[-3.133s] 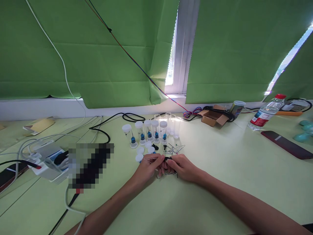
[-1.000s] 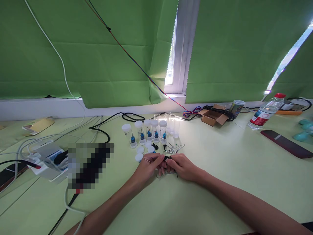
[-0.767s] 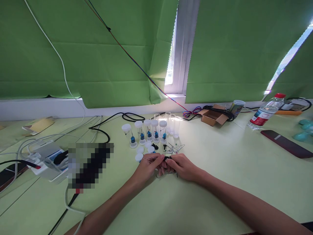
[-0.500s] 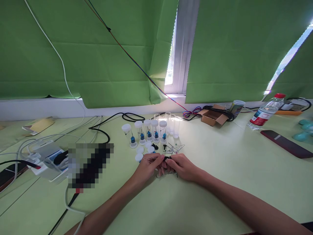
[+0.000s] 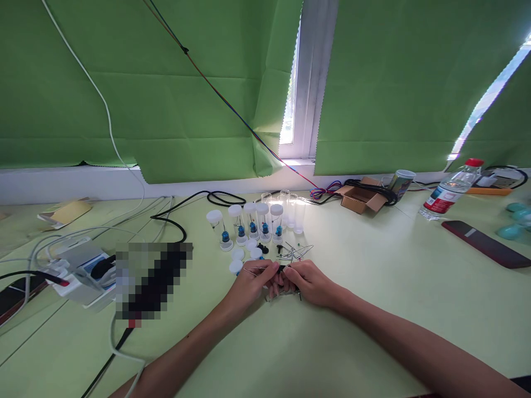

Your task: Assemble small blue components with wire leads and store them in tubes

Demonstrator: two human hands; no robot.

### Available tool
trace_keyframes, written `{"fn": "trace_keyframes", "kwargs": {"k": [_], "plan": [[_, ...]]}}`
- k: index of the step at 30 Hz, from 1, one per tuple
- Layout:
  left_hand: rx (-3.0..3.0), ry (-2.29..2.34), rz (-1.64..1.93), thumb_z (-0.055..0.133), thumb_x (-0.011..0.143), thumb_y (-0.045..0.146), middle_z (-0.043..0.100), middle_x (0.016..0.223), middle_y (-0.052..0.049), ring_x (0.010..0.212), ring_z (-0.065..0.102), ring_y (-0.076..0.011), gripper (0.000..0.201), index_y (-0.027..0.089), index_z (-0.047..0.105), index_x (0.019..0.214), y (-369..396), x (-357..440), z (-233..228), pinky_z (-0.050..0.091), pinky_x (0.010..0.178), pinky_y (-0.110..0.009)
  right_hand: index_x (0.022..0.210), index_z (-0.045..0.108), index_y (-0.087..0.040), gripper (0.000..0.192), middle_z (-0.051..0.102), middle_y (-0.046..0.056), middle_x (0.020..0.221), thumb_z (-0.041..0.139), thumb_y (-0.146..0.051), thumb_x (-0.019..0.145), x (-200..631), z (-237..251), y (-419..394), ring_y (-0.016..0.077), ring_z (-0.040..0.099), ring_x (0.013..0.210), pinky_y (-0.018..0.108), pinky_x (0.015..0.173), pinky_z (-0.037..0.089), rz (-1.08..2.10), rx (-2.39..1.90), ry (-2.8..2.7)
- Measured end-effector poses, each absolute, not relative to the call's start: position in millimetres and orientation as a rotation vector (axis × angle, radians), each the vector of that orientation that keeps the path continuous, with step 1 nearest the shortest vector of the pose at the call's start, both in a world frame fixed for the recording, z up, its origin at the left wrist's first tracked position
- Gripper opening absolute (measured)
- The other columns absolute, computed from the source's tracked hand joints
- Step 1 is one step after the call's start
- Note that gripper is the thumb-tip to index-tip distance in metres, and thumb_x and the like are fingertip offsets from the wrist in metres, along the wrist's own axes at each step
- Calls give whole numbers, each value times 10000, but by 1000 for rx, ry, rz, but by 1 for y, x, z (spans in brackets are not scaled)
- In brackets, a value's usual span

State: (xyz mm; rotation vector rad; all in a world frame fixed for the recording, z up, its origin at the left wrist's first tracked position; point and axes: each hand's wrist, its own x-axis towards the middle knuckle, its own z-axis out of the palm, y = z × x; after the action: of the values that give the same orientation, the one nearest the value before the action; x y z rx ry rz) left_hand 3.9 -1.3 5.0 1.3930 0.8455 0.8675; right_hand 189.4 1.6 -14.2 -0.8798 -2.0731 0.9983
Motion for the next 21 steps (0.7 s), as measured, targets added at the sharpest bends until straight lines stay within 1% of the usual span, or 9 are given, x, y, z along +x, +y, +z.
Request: {"fn": "trace_keyframes", "kwargs": {"k": [5,12,14,18,21], "plan": [[1388,829,865,565,887,459,637,604,-35,523,556,-132,417,138,649,633,-2,4,7,446,534,-257,654,562,-165,564,609,14,656,249,-458,1019,190,-14,2,116,542,599,236,655,441,1006,-863,-2071],[1343,846,889,570,884,461,626,579,-40,503,551,-130,419,129,633,637,-2,5,7,441,526,-255,654,545,-166,452,610,0,649,341,-361,1008,191,-12,0,108,533,599,227,649,428,980,-919,-2090],[1335,853,897,579,877,464,624,571,-42,495,547,-126,425,126,628,625,-2,5,7,436,522,-250,690,543,-168,388,611,-3,666,376,-339,997,191,-10,0,106,528,605,221,639,424,975,-924,-2100],[1331,866,909,593,864,470,624,570,-45,497,547,-129,421,126,635,626,-3,6,8,439,524,-252,823,548,-176,258,610,-6,715,401,-310,987,191,-6,-2,109,529,631,221,642,427,979,-901,-2096],[1339,867,904,594,863,470,623,577,-42,505,548,-129,413,132,639,630,-3,6,9,441,528,-255,818,546,-176,267,603,-7,714,392,-309,991,191,-6,-2,109,530,637,224,651,430,977,-883,-2091]]}}
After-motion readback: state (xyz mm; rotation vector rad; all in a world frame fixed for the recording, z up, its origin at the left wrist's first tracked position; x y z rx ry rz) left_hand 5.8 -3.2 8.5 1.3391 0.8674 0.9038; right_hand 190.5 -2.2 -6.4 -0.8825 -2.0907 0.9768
